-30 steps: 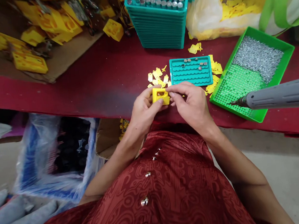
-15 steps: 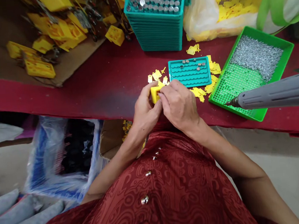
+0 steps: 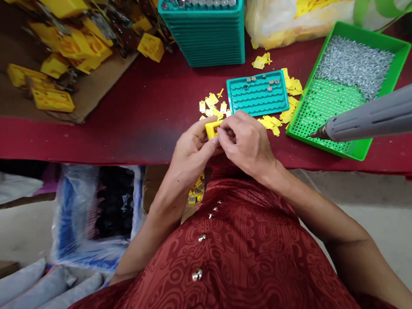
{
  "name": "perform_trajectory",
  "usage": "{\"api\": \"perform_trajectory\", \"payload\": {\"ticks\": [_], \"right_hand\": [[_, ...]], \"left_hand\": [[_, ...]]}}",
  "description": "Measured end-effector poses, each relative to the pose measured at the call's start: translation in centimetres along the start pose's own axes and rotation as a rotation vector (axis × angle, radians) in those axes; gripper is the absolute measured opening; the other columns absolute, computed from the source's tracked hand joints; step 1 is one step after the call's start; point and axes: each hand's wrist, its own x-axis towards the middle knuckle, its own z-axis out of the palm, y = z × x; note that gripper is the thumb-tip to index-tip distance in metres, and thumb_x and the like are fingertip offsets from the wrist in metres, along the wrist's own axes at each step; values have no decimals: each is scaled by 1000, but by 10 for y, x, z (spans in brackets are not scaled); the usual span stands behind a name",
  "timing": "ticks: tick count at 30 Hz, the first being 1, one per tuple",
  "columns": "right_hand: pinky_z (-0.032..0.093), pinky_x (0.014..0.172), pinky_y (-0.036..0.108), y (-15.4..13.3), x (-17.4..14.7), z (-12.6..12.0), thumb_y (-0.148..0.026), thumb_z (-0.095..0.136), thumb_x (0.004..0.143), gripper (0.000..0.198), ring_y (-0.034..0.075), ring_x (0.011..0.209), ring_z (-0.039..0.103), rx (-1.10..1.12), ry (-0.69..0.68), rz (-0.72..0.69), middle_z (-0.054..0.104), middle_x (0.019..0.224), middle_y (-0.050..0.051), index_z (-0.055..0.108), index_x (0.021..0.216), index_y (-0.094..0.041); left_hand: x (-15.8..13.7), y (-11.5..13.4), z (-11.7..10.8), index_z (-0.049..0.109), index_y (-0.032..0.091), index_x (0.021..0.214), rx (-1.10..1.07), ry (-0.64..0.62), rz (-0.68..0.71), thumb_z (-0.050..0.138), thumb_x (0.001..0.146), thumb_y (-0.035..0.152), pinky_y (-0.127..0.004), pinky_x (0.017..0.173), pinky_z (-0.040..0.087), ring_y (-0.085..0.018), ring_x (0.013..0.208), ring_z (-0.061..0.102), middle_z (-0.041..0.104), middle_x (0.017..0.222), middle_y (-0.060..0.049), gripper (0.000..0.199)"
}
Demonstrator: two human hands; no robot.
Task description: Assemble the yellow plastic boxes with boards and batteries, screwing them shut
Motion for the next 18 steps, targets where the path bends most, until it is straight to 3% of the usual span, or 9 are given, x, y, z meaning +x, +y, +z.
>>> {"api": "perform_trajectory", "payload": {"ticks": [5, 13, 18], "right_hand": [[51, 74, 28, 3, 2, -5, -22, 62, 92, 16, 14, 72, 60, 110, -64, 144, 71, 80, 3, 73, 82, -17], [56, 84, 32, 8, 0, -20, -23, 57, 105, 25, 18, 93, 71, 18, -26, -91, 77, 97, 6, 81, 99, -20], [54, 82, 32, 15, 4, -21, -28, 51, 110, 32, 18, 92, 68, -47, -126, -171, 75, 97, 8, 82, 105, -20]], "left_hand": [[0, 0, 4, 63, 18, 133, -130, -35, -87, 85, 85, 48, -37, 98, 66, -25, 119, 74, 76, 131, -13, 61], [0, 4, 2, 70, 18, 128, -208, -30, -158, 89, 85, 42, -33, 87, 70, -25, 116, 77, 79, 130, -13, 52], [0, 7, 2, 73, 16, 129, -204, -75, -203, 93, 82, 46, -30, 86, 70, -25, 119, 78, 80, 132, -14, 59]]}}
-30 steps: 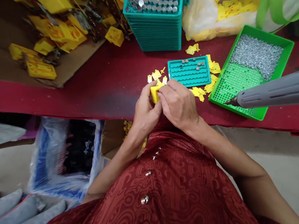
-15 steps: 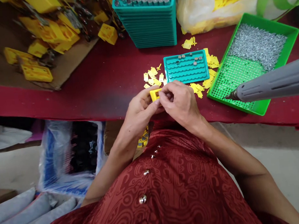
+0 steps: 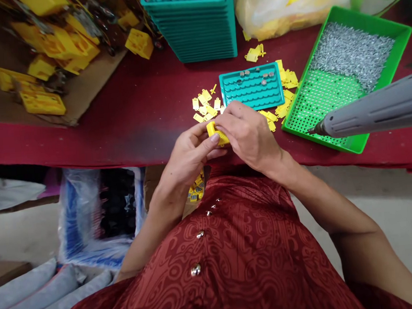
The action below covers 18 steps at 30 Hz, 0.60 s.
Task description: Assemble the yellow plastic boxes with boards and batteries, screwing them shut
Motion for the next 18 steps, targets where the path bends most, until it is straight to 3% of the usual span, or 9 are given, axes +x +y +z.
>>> {"api": "perform_trajectory", "payload": {"ticks": [4, 10, 18], "right_hand": [[53, 86, 34, 9, 3, -1, -33, 44, 113, 40, 20, 94, 65, -42, -87, -92, 73, 101, 9, 80, 106, -19], [53, 80, 32, 19, 5, 2, -28, 44, 115, 37, 20, 91, 63, -66, -2, -329, 72, 97, 10, 78, 111, -14], [56, 83, 30, 24, -4, 8, -17, 59, 105, 18, 17, 90, 67, 69, 33, -132, 74, 96, 7, 77, 102, -14]], "left_hand": [[3, 2, 0, 74, 15, 126, 15, 6, -17, 100, 72, 50, -32, 86, 71, -26, 115, 79, 81, 128, -15, 70], [8, 0, -5, 73, 14, 127, 46, 5, -11, 102, 69, 50, -34, 81, 72, -28, 112, 81, 81, 130, -17, 74], [15, -8, -8, 72, 15, 125, 105, 96, 159, 100, 67, 42, -33, 93, 68, -25, 113, 79, 82, 125, -13, 69]]}}
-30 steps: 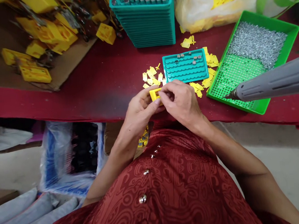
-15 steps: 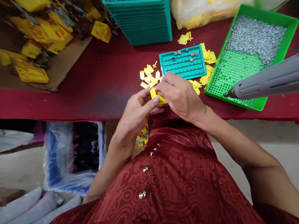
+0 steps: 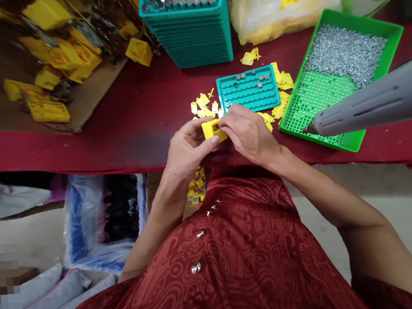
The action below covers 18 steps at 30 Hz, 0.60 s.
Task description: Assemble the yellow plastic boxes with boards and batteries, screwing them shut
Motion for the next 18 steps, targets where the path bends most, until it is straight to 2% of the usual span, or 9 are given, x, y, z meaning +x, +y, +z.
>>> {"api": "perform_trajectory", "payload": {"ticks": [3, 7, 11, 14, 18], "right_hand": [[56, 82, 29, -1, 0, 3, -21, 58, 108, 21, 16, 89, 67, -19, 67, -4, 74, 96, 6, 79, 105, -16], [53, 77, 27, 0, 4, 2, -25, 51, 113, 31, 15, 87, 64, -104, 110, -150, 71, 93, 6, 77, 99, -16], [50, 73, 28, 7, 9, -5, -27, 40, 117, 41, 15, 85, 60, -125, 25, -281, 68, 91, 6, 74, 96, -16], [50, 76, 29, 9, 9, -9, -28, 42, 118, 38, 15, 86, 58, -124, -49, -313, 67, 92, 7, 72, 98, -15], [49, 79, 31, 4, 2, -5, -24, 44, 116, 35, 17, 87, 57, -186, -53, -278, 66, 93, 8, 70, 96, -14]], "left_hand": [[1, 3, 3, 71, 14, 126, 7, 12, -37, 98, 70, 43, -30, 80, 69, -23, 104, 80, 83, 121, -13, 68], [1, 11, 3, 73, 15, 122, -6, -52, -129, 101, 67, 50, -24, 68, 66, -24, 99, 82, 85, 117, -13, 71], [1, 17, -2, 78, 14, 115, -49, -177, -237, 101, 68, 55, -20, 64, 63, -21, 90, 84, 86, 112, -12, 67], [2, 20, -7, 79, 14, 113, -51, -259, -274, 103, 64, 59, -18, 59, 60, -19, 83, 84, 86, 112, -12, 70], [3, 22, -10, 80, 14, 117, -18, -239, -275, 105, 61, 53, -17, 58, 59, -20, 84, 84, 86, 110, -12, 73]]}}
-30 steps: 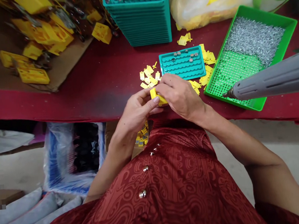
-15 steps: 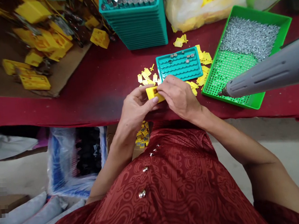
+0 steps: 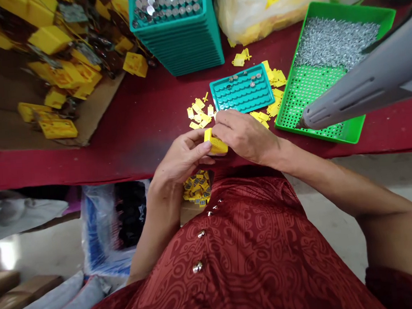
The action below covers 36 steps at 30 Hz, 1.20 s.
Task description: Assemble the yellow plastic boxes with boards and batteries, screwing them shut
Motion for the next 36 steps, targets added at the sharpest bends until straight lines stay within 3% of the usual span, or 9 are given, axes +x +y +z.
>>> {"api": "perform_trajectory", "payload": {"ticks": [5, 8, 11, 14, 18, 24, 28, 32, 36], "right_hand": [[50, 81, 32, -13, -8, 13, -22, 46, 112, 30, 19, 88, 60, 93, 82, 253, 69, 95, 9, 71, 97, -15], [50, 80, 30, -17, -8, 17, -18, 54, 104, 20, 16, 83, 61, 246, 130, 474, 70, 93, 5, 71, 93, -16], [51, 84, 29, -16, -4, 17, -19, 59, 100, 17, 15, 83, 62, 347, 160, 631, 71, 89, 3, 72, 90, -17], [53, 90, 32, -12, 0, 14, -17, 61, 97, 17, 16, 89, 65, 422, 164, 729, 73, 90, 4, 76, 91, -17], [56, 98, 37, -7, 1, 10, -15, 68, 93, 15, 18, 95, 69, 489, 119, 803, 77, 97, 5, 83, 91, -18], [59, 100, 39, -4, -3, 7, -13, 73, 89, 16, 20, 98, 73, 505, 99, 782, 80, 100, 6, 87, 93, -19], [59, 88, 36, -4, -4, 6, -17, 69, 95, 17, 17, 82, 69, 451, 129, 752, 78, 88, 5, 84, 89, -17], [57, 81, 32, -6, -1, 5, -29, 70, 98, 20, 14, 73, 66, 436, 138, 767, 73, 77, 3, 83, 88, -17], [57, 64, 25, -11, 5, 3, -31, 67, 97, 24, 11, 62, 66, 720, 102, 910, 74, 75, 2, 84, 98, -14]], "left_hand": [[2, -3, 1, 79, 15, 120, 76, 57, 49, 102, 65, 53, -19, 60, 59, -21, 91, 83, 85, 114, -12, 71], [6, -8, 2, 77, 17, 123, 184, 143, 172, 96, 73, 52, -23, 65, 62, -20, 93, 81, 84, 116, -11, 64], [10, -11, 2, 76, 20, 127, 475, 364, 388, 92, 79, 35, -33, 83, 65, -22, 100, 79, 83, 123, -10, 53], [13, -10, 2, 80, 23, 127, 904, 599, 549, 90, 78, 11, -41, 104, 59, -27, 116, 73, 79, 129, -9, 52], [17, -13, 2, 81, 22, 127, 1114, 654, 621, 88, 77, 1, -41, 109, 54, -29, 118, 70, 77, 126, -10, 55], [17, -18, -1, 79, 23, 129, 986, 659, 700, 83, 83, 7, -41, 115, 51, -28, 126, 67, 75, 129, -10, 49], [12, -9, -1, 75, 25, 132, 686, 665, 631, 85, 88, 27, -37, 110, 55, -27, 129, 67, 73, 134, -9, 46], [4, -4, -1, 70, 29, 135, 244, 502, 452, 81, 94, 53, -30, 93, 61, -24, 121, 73, 74, 137, -8, 49], [-2, -10, 2, 73, 26, 124, -104, 300, 239, 86, 89, 51, -24, 79, 63, -17, 102, 77, 79, 131, -7, 45]]}}
